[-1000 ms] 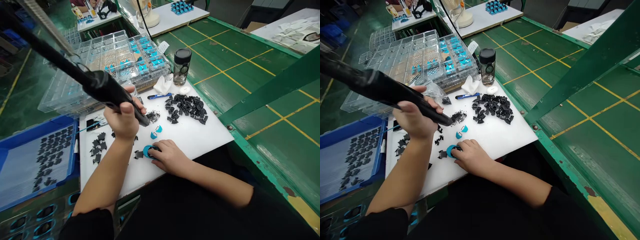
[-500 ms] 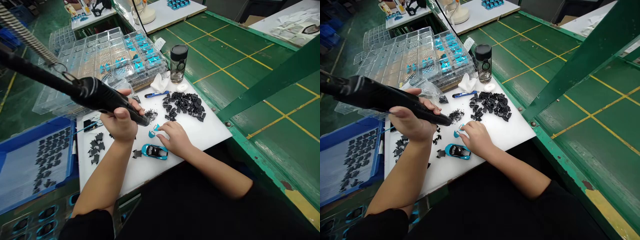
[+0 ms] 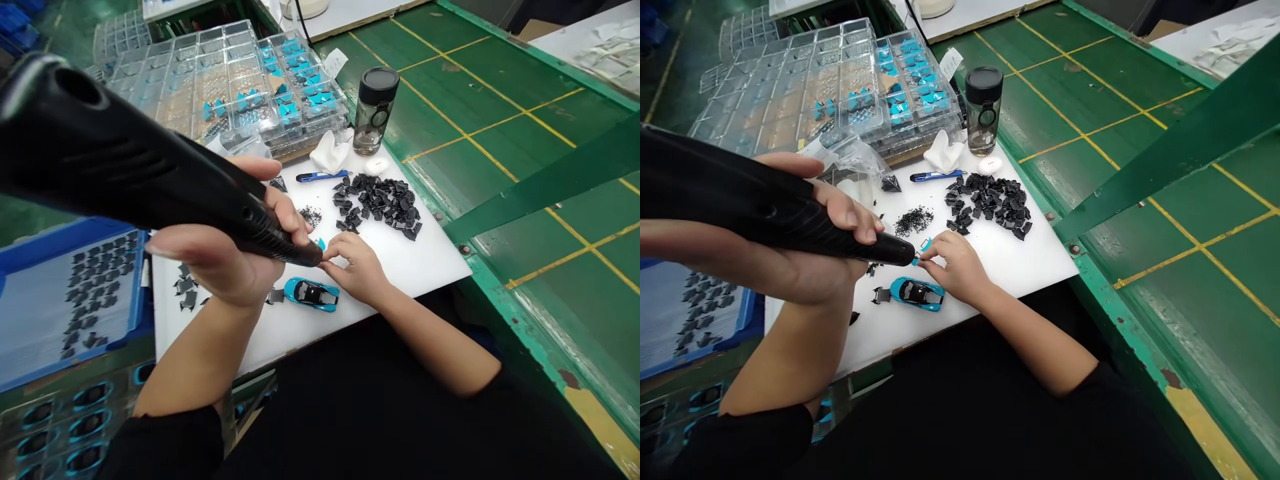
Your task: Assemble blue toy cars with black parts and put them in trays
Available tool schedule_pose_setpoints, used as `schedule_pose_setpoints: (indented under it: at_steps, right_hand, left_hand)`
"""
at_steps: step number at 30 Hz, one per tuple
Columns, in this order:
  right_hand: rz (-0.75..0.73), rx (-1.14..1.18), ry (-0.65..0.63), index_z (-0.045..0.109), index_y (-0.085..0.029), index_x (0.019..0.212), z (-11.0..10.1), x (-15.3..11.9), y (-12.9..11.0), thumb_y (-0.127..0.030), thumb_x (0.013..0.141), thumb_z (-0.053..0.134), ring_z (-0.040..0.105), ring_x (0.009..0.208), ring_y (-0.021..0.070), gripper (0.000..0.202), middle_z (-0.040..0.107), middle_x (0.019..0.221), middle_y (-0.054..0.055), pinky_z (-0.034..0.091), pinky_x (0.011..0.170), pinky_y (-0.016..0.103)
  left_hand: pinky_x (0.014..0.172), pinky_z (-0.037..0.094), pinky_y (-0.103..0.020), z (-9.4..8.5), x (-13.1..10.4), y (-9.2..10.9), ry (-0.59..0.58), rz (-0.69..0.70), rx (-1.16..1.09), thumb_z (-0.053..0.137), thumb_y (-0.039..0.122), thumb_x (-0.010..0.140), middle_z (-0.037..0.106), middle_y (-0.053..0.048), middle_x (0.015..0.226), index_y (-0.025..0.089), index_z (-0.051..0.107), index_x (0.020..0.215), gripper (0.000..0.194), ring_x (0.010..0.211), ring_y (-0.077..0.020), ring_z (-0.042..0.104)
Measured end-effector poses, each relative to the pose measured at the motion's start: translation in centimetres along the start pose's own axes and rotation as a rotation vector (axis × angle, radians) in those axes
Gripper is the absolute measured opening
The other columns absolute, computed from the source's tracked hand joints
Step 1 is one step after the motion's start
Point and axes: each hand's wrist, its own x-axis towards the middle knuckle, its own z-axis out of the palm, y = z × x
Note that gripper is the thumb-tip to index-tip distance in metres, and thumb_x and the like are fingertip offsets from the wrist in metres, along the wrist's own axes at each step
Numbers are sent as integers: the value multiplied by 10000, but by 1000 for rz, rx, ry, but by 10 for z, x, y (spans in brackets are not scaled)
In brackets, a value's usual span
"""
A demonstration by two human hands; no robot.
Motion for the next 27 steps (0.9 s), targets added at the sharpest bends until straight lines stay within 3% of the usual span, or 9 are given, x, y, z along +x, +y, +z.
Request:
schedule_pose_setpoints:
  at_steps: [5,12,18,20,23,27]
  right_hand:
    - [8,70,-8,641,-214,800,-2,1,-3,-271,869,729,596,815,191,125,626,839,32,472,767,345]
    - [16,57,15,630,-220,808,-2,0,-5,-251,872,712,583,797,190,109,624,838,31,463,726,336]
    - [25,67,11,602,-220,793,0,1,-4,-246,859,726,563,770,179,142,601,808,16,460,706,325]
    - [24,62,-29,619,-220,869,-5,1,-5,-254,823,769,572,807,187,161,620,863,24,467,716,328]
    - [60,13,-92,612,-216,1088,-21,-2,-8,-296,781,816,581,880,211,377,637,1007,56,481,731,343]
    - [141,-103,-70,576,-196,1136,-31,-18,-19,-348,863,730,589,896,233,349,622,1010,83,507,778,388]
  left_hand:
    - [446,450,-320,-1,0,5,-38,6,-22,212,959,659,579,-9,575,191,711,1005,980,477,-145,609]
    - [467,484,-266,5,-1,10,19,6,-3,250,928,713,567,-5,606,195,704,988,905,536,-135,633]
    - [471,489,-261,6,-2,13,-13,-25,-19,314,937,676,554,5,594,189,700,1006,904,507,-122,603]
    - [445,475,-266,7,-1,14,-17,-53,-8,312,954,643,537,8,582,200,693,965,904,481,-124,592]
    - [420,456,-263,7,1,13,16,-49,21,289,969,634,531,2,580,197,686,938,919,477,-130,599]
    - [444,466,-271,3,11,4,72,5,75,539,860,719,563,14,604,211,673,1004,721,474,-131,586]
